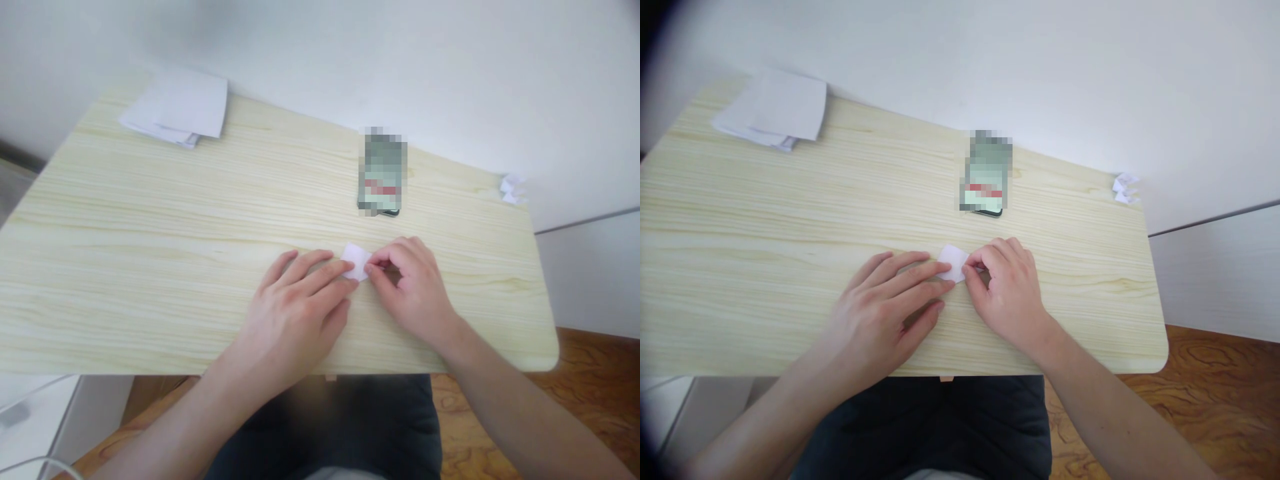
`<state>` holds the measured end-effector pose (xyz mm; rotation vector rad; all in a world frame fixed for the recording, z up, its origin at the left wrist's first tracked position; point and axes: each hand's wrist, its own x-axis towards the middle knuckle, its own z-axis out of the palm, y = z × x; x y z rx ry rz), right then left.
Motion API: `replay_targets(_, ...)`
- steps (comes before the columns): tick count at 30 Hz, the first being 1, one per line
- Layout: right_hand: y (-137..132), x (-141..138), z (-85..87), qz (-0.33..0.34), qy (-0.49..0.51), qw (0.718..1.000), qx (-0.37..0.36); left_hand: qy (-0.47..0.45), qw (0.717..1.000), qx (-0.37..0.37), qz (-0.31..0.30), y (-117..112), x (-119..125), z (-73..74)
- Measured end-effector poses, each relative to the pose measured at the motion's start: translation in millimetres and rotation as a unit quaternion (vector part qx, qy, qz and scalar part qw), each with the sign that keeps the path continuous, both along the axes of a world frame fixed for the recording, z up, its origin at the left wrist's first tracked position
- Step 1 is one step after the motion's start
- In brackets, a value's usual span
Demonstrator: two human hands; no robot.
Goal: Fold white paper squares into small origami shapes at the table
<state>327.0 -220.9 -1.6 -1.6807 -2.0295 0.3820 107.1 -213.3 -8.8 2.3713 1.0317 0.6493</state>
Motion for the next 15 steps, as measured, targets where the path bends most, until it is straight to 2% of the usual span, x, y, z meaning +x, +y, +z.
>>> replay_targets(7,-1,-4,-2.2,-0.025,0.005,1.000,0.011,0.038,0.999,0.009,0.002,-2,2,5.2)
replay_targets(15,-14,0,-11.6,-0.068,-0.013,0.994,0.086,0.087,0.996,0.016,0.031,-11,5,12.7)
